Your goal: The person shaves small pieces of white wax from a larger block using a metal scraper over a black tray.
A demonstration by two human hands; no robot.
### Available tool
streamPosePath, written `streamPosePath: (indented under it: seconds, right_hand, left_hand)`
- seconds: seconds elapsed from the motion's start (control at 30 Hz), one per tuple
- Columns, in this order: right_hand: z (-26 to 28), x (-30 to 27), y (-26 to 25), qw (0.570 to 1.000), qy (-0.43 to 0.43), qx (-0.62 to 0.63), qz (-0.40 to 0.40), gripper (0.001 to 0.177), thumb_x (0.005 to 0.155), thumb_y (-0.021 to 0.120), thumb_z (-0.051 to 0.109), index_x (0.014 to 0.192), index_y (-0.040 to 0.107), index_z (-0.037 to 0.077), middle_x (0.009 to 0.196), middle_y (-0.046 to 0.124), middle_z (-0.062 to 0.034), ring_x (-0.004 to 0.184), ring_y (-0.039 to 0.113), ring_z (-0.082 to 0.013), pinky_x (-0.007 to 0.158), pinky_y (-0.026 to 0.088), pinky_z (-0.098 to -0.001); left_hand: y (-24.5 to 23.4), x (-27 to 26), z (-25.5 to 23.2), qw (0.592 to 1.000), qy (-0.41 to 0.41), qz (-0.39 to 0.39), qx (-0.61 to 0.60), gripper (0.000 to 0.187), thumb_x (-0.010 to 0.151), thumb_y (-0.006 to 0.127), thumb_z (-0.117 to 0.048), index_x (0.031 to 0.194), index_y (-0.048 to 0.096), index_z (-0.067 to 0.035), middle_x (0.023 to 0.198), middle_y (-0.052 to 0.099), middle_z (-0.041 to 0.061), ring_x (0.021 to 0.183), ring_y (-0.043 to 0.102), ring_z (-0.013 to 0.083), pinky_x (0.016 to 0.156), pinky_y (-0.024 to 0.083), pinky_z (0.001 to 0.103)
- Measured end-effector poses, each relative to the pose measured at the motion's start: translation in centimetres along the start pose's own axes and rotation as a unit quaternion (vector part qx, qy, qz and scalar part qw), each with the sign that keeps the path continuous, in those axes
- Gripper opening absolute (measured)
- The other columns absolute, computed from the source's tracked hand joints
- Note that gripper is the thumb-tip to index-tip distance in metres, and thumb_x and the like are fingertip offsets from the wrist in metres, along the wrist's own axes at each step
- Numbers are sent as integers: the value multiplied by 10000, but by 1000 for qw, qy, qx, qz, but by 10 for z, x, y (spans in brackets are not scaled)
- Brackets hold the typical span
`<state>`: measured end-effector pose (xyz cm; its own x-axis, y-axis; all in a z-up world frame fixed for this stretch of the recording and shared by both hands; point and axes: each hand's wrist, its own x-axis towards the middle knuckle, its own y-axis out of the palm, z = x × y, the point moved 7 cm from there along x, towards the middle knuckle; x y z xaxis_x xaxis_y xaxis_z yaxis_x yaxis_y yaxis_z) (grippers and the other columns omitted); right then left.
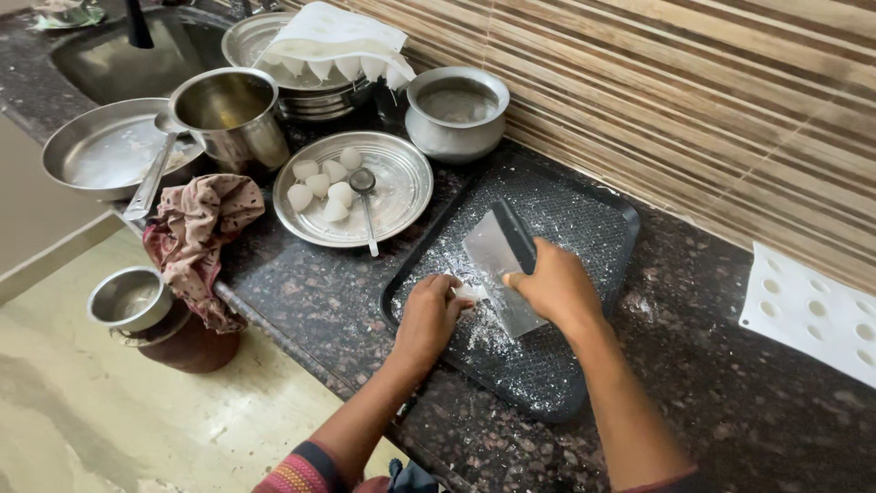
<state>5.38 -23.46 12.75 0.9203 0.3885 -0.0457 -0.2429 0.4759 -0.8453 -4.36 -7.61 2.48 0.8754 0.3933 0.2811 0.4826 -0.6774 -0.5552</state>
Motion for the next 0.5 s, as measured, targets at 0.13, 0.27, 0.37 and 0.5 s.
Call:
streamPosePath:
  seconds: [0.13, 0.27, 0.37, 0.5]
  right_hand:
    - [14, -5, 7, 998, -6, -6, 65, 437, 784, 814, 230, 1164, 679, 60, 1002, 767, -176, 906, 781, -302, 821, 602, -433]
    - [22, -10, 16, 997, -35, -40, 63, 429, 810, 803, 217, 1185, 674, 54, 982, 760, -204, 908, 763, -344, 836, 594, -454]
    - [30, -13, 20, 995, -52, -69, 54, 403, 831, 787, 210, 1175, 661, 41, 952, 755, -223, 917, 752, -370, 851, 591, -470]
    - [40, -17, 25, 990, -62, -117, 41, 433, 842, 759, 189, 1225, 611, 53, 960, 743, -232, 916, 733, -399, 854, 572, -492]
  left_hand:
    - [-6, -1, 2, 998, 21, -60, -21, 383, 783, 831, -107, 1118, 691, 12, 1010, 707, 170, 834, 713, 301, 768, 567, 392]
    - [-31, 0, 4, 998, -24, -54, -13, 479, 803, 820, -106, 1248, 653, -45, 1197, 695, 148, 975, 705, 291, 860, 572, 383]
    - [-59, 12, -32, 986, 143, -86, -28, 675, 701, 863, -59, 1319, 600, 6, 1314, 620, 210, 1177, 610, 379, 961, 503, 424]
    - [-57, 58, -38, 980, 174, -13, -95, 788, 633, 897, -34, 1344, 561, 22, 1316, 614, 208, 1196, 588, 342, 987, 467, 391]
